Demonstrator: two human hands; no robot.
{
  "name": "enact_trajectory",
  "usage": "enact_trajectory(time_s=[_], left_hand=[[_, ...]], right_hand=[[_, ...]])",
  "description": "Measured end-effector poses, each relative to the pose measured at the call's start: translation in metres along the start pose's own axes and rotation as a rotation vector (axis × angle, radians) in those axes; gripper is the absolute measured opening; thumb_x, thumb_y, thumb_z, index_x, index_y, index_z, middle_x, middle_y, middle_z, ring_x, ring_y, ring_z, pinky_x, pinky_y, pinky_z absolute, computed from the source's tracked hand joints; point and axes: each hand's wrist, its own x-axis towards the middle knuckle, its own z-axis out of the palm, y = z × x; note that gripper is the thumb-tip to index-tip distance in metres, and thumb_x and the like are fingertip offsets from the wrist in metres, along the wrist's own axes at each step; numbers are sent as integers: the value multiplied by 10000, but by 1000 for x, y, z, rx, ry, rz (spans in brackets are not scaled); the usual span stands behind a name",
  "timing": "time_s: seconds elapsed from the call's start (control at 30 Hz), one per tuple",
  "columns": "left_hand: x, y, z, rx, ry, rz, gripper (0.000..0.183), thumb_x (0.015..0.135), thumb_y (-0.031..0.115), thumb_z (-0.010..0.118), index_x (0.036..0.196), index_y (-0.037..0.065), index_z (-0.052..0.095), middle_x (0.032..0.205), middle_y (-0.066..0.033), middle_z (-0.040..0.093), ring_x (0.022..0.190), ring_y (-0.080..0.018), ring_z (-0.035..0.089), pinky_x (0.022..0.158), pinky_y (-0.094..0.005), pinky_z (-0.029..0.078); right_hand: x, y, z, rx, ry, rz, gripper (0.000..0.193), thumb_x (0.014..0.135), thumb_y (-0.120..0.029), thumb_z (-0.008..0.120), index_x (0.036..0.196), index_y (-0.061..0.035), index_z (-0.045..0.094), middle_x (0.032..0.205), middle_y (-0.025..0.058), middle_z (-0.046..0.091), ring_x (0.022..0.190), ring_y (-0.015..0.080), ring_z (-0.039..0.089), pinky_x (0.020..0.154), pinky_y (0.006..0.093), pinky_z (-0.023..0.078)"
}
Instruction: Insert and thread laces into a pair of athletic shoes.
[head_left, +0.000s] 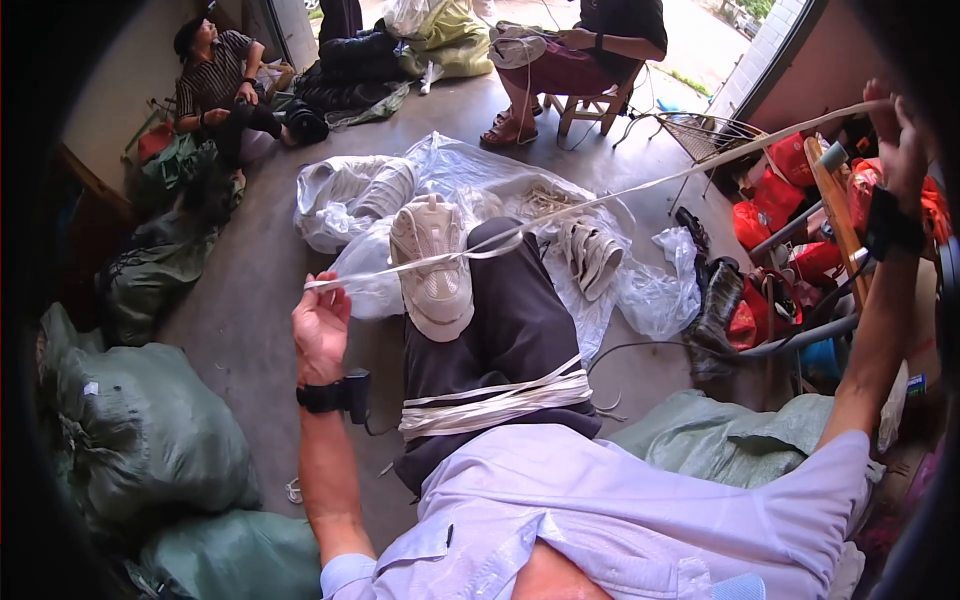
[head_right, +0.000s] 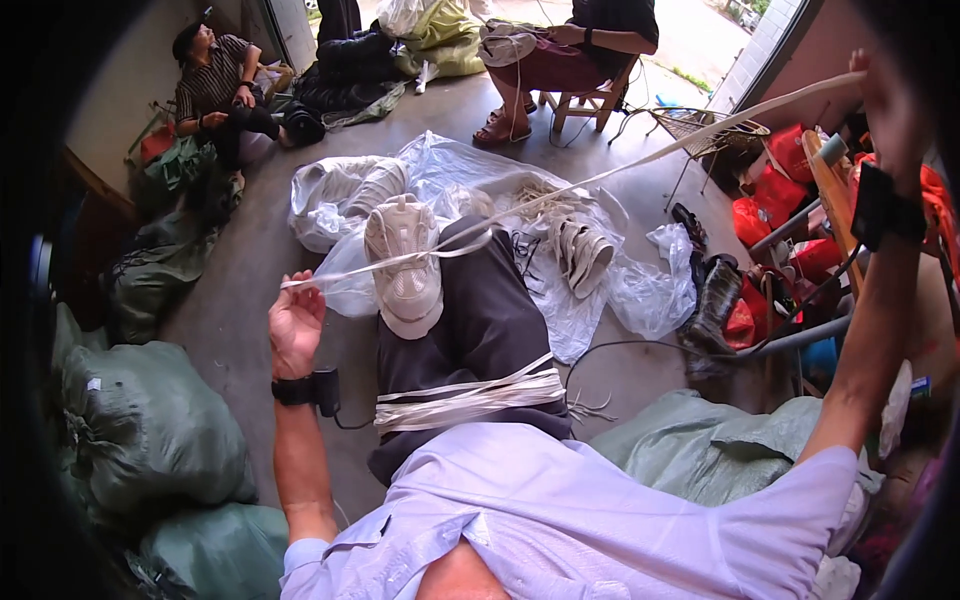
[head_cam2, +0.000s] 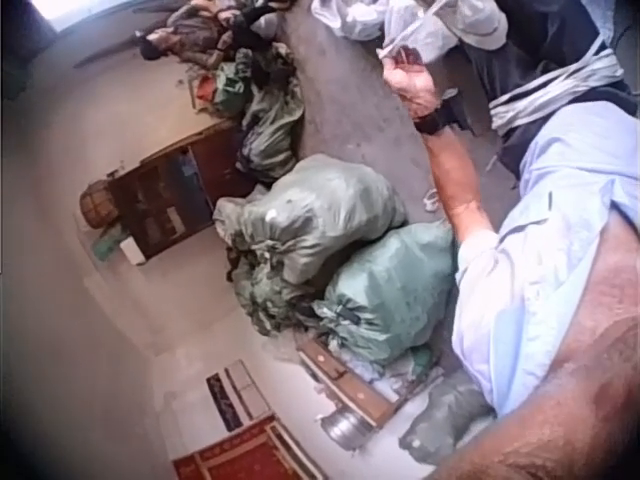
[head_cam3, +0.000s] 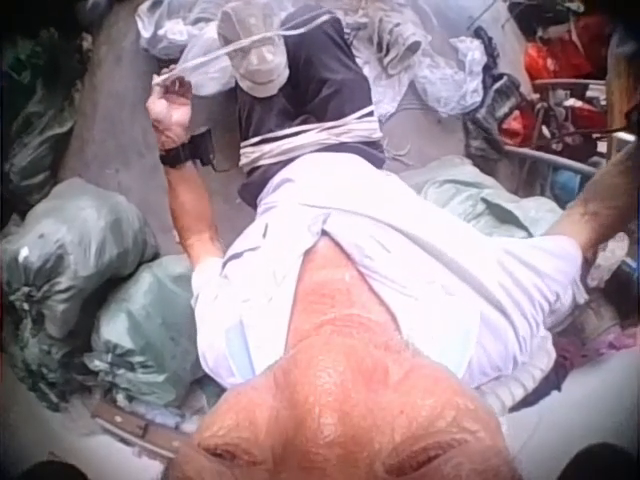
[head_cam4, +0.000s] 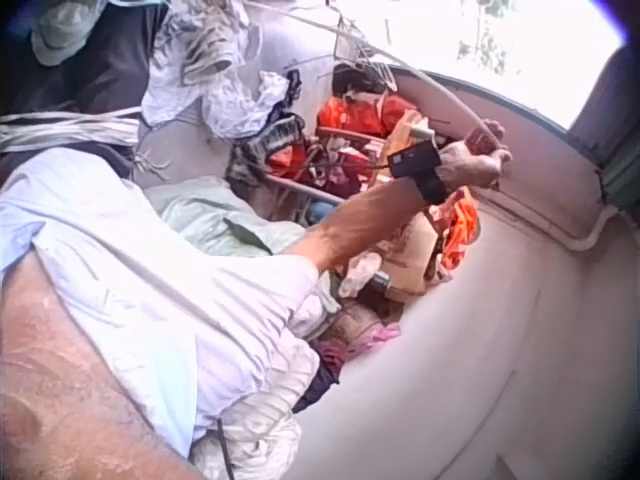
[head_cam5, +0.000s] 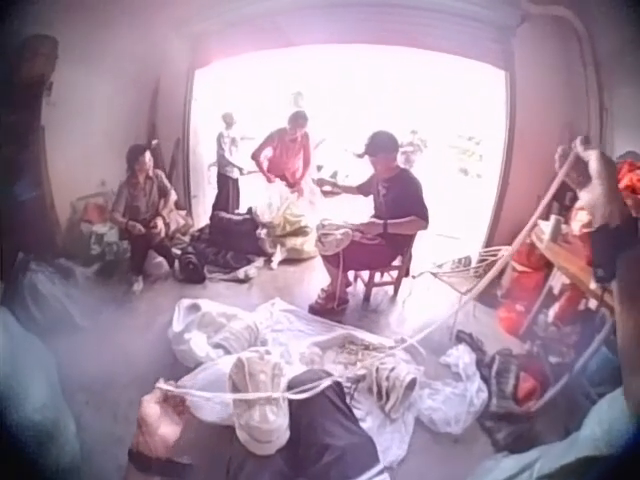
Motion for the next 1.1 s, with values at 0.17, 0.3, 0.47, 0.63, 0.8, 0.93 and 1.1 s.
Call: enact_trajectory(time_s=[0.17,0.3,0.47,0.63,0.8,0.93,1.1], left_hand=[[9,40,-120,-251,14,-30,294,1085,275,508,1186,83,707,1200,-71,751,1127,-235,708,953,-449,570],[4,69,-202,-291,385,-108,373,1078,377,504,1232,87,682,1244,-128,711,1121,-278,672,985,-479,540],[-5,36,-214,432,1092,-208,600,954,480,642,1425,123,541,1495,-216,475,1344,-414,475,1028,-556,448],[8,-3,-101,860,641,238,446,909,171,726,1330,44,648,1351,-159,624,1238,-278,569,1070,-415,440],[-1,-52,58,1376,-261,767,379,865,45,747,1242,66,711,1410,-168,585,1316,-335,533,1143,-431,388],[0,-80,113,1535,-393,830,295,855,59,770,1146,98,742,1513,-192,455,1388,-383,437,1163,-454,359],[5,-96,106,1525,-381,842,207,840,46,783,1036,101,749,1560,-196,389,1403,-399,412,1167,-463,353]], right_hand=[[44,106,-156,211,-369,290,147,1084,-195,551,1047,-68,614,911,69,661,615,129,537,635,269,470],[-2,176,-153,-240,111,371,129,1084,-207,549,1055,-113,632,687,-63,503,458,27,334,414,214,239],[-150,218,-31,-368,-291,491,227,983,-21,600,1200,22,650,855,65,714,548,36,498,465,200,387],[-299,224,86,-332,-825,506,197,967,-96,681,1071,68,711,818,127,751,584,112,654,525,239,529],[-399,246,166,-326,-1042,301,141,916,-87,674,968,31,733,797,156,734,723,231,720,675,377,562],[-446,267,191,-434,-1088,134,154,900,-164,670,952,-24,707,843,225,717,824,412,714,749,493,537],[-467,282,189,-410,-1181,137,157,882,-154,661,939,-10,686,821,235,708,804,426,708,729,507,537]])
